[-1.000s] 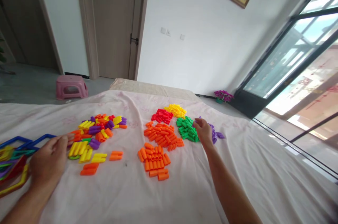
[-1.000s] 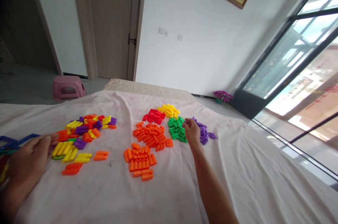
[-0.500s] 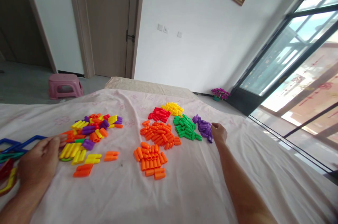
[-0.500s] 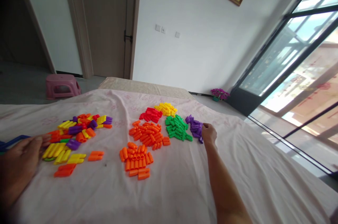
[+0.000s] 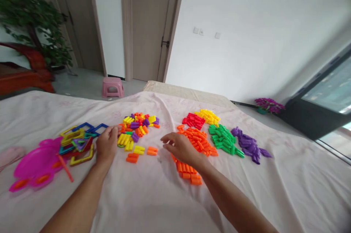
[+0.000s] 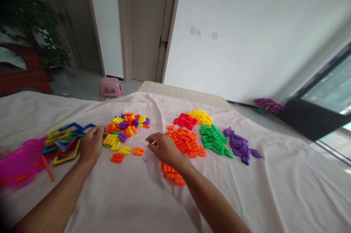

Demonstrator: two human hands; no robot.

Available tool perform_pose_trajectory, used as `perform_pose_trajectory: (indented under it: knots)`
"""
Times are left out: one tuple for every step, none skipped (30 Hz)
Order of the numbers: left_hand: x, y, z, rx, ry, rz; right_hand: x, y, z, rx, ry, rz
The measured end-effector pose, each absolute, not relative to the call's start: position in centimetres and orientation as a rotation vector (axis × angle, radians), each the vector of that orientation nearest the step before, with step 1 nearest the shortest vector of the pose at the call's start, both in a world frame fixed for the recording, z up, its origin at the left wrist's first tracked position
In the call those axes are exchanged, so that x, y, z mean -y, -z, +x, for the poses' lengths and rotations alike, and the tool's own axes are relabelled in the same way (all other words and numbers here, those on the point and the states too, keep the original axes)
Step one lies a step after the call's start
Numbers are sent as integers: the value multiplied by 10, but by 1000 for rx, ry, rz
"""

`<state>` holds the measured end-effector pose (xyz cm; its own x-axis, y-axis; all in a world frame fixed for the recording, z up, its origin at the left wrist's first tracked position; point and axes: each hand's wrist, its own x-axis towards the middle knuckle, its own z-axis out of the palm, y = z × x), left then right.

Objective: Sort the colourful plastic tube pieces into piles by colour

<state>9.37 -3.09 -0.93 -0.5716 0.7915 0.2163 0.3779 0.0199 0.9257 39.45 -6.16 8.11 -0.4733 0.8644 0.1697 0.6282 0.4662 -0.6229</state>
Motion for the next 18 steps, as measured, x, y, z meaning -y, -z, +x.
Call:
perform_pose_trajectory:
  knots:
    - [31,8,94,-1939,-1571,1189,63,-77,374,2333,-674,-1253]
    - [31,8,94,-1937,-1572,1186,64,-73,356,2402,-655,-1274]
    - [31,8,94,-1931,-1573,1184,62,-68,341,2450,-618,-1300]
    - [31,7,94,-1919,-1576,1179,60,-65,329,2478,-570,-1325]
    - [32,7,94,-1905,-1579,1174,56,-62,318,2490,-522,-1346]
    - [32,7,94,-1892,-1584,1170,51,-60,309,2493,-479,-1363]
    - [32,7,94,-1882,-1587,1168,46,-60,301,2492,-443,-1376]
    - [32,7,94,-1874,-1587,1169,40,-59,294,2488,-412,-1387]
    - [32,7,94,-1867,-1586,1169,35,-59,287,2487,-389,-1396]
    - [32,7,94,-1862,-1585,1167,30,-59,281,2493,-372,-1402]
    - [32,7,94,-1857,-1583,1165,26,-58,276,2509,-356,-1402]
    - [32,7,94,-1854,-1581,1162,22,-57,271,2532,-338,-1395]
    - [32,7,94,-1855,-1579,1158,20,-56,266,2558,-318,-1383]
    - [32,6,94,-1857,-1578,1156,19,-55,263,2581,-297,-1369]
    - [31,6,94,-1858,-1579,1155,18,-54,260,2596,-281,-1356]
    - [31,5,94,-1855,-1580,1154,19,-54,259,2598,-274,-1347]
    - [31,5,94,-1852,-1579,1151,21,-55,259,2588,-281,-1340]
    - [31,5,94,-1858,-1574,1148,23,-58,262,2563,-297,-1331]
